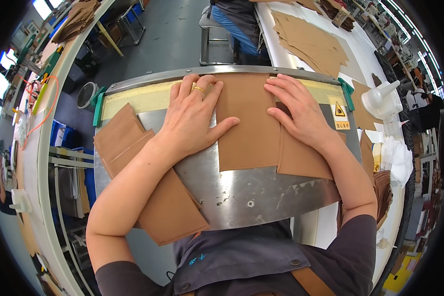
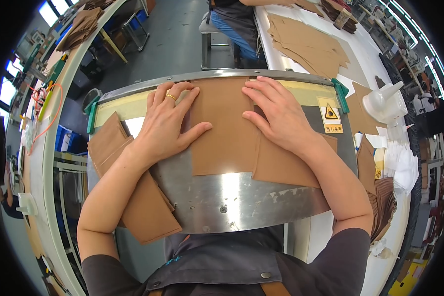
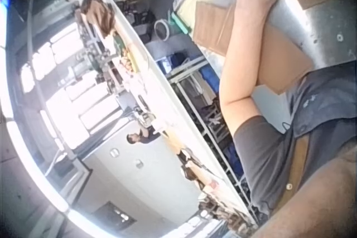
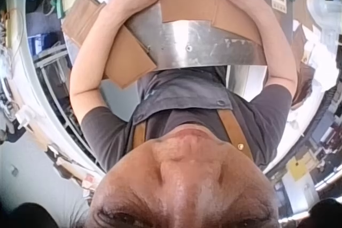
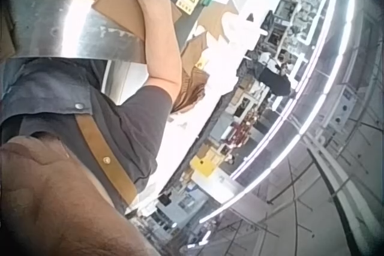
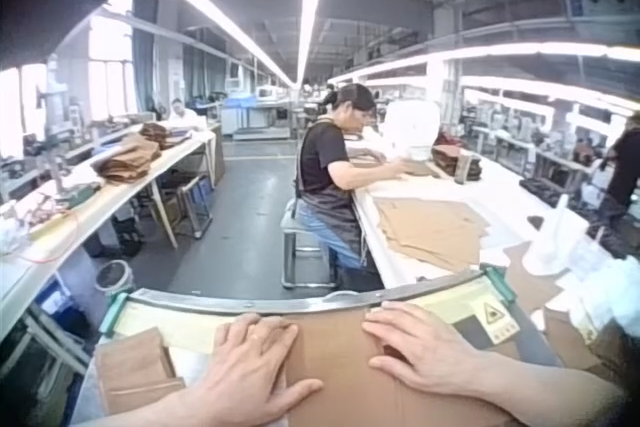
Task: Assembling and pressing leather components for small leather goods using a manual press.
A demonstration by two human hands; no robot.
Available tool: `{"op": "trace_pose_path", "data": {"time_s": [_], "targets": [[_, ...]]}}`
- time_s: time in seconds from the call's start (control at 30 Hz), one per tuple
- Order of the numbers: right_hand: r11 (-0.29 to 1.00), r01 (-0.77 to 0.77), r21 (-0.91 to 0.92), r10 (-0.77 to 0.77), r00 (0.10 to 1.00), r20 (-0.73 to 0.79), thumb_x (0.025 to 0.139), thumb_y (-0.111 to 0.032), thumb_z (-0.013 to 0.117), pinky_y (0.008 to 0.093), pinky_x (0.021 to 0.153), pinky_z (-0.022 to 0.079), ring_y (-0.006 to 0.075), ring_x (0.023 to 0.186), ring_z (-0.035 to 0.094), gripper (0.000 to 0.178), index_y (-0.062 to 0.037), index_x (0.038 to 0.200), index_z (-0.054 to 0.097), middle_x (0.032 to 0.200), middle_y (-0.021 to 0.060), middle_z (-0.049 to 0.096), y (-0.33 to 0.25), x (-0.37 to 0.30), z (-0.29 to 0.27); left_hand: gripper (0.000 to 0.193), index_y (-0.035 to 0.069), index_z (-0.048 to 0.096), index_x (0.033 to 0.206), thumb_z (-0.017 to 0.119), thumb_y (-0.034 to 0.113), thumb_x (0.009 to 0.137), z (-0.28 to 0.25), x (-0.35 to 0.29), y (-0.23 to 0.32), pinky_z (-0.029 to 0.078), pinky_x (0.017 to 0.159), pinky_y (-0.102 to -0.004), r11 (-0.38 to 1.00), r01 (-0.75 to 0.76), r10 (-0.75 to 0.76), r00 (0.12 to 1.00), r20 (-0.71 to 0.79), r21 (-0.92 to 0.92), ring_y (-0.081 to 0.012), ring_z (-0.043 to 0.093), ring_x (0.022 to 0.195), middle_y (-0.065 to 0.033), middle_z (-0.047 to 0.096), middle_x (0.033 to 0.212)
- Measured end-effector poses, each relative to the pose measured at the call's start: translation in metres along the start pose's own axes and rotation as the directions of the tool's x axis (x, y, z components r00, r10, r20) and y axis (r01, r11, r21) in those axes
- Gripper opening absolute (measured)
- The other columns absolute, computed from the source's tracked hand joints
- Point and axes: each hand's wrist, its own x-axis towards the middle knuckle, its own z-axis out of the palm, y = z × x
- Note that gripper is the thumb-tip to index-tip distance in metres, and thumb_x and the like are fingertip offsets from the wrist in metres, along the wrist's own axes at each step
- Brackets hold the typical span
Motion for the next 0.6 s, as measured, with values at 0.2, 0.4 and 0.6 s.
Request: {"op": "trace_pose_path", "data": {"time_s": [0.2,0.4,0.6], "targets": [[1.0,0.023,-0.009,-0.023,1.0,-0.002,0.092,-0.028,0.07,0.044,0.107,0.043,0.0328,0.125,0.05,0.043,0.0003,0.124,0.062,0.128,0.0123,0.058,-0.004,0.001,-0.003,0.063,-0.002,0.06,0.132,0.072,0.04,0.086,-0.011,0.001,0.007,0.031,0.11,-0.0507,0.992,0.09,-0.08,0.99,0.113,-0.09,-0.0374,0.041,0.131,-0.0136,0.053,0.133],[1.0,0.01,0.015,-0.01,1.0,-0.006,0.092,-0.028,0.069,0.0432,0.106,0.044,0.0329,0.124,0.051,0.043,0.0003,0.123,0.062,0.129,0.0132,0.055,-0.005,0.001,-0.002,0.048,0.001,0.063,0.129,0.065,0.024,0.087,-0.015,-0.005,-0.005,0.028,0.116,-0.0518,0.986,-0.165,0.165,0.985,0.052,-0.003,-0.0355,0.044,0.131,-0.0156,0.057,0.13],[0.994,-0.112,-0.014,0.111,0.994,-0.018,0.094,-0.021,0.066,0.0425,0.108,0.043,0.0337,0.127,0.05,0.047,-0.0015,0.135,0.054,0.133,0.014,0.054,0.003,0.001,-0.015,0.049,0.003,0.065,0.098,0.077,0.047,0.081,-0.05,0.005,0.009,0.032,0.114,-0.0495,0.987,0.047,-0.105,0.907,0.408,0.151,-0.0332,0.055,0.113,-0.0141,0.064,0.114]]}}
